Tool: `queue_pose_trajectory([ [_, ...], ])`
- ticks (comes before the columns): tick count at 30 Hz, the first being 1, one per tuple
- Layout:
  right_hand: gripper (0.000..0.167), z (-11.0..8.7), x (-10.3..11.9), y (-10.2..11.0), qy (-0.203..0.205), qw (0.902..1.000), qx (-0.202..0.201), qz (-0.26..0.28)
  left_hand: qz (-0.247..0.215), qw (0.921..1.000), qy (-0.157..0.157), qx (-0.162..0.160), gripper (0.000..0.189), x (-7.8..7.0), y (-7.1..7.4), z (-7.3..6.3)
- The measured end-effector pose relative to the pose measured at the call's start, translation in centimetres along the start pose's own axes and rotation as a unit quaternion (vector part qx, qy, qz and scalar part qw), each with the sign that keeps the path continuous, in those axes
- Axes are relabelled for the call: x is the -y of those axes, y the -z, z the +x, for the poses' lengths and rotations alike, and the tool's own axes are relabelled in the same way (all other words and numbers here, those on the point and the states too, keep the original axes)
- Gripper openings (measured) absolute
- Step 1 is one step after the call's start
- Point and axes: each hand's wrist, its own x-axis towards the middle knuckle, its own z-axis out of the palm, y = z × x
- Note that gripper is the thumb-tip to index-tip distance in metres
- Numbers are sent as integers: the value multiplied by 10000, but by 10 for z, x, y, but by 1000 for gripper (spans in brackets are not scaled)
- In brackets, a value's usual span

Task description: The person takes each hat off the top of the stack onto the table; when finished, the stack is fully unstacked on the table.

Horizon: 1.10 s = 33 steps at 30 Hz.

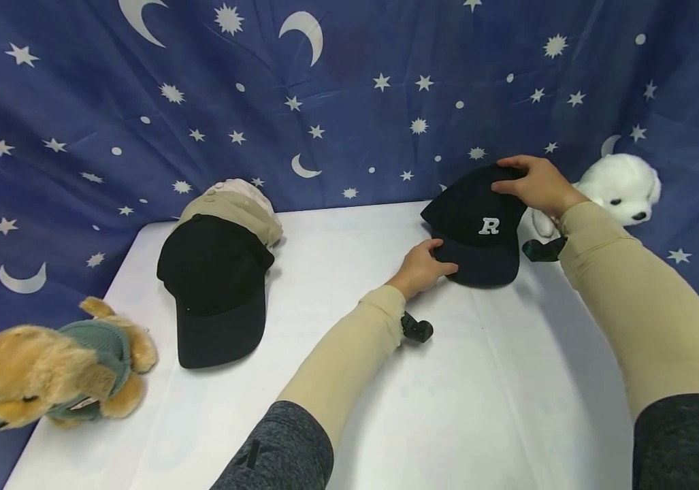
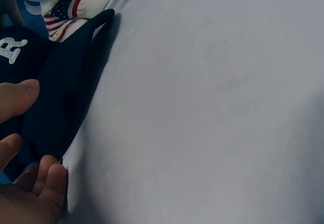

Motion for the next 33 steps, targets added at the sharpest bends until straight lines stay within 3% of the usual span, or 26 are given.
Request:
queue_pose_trajectory([
  [11,68,12,-4,-2,12,9990,-303,338,-236,9996,-113,54,68,-4,-11,6],
  [20,67,17,-11,1,-115,9985,-488,215,-544,9984,-72,165,69,-8,-20,6],
  [33,64,23,-18,1,-167,9967,-799,37,-279,9996,-4,75,67,-12,-34,8],
])
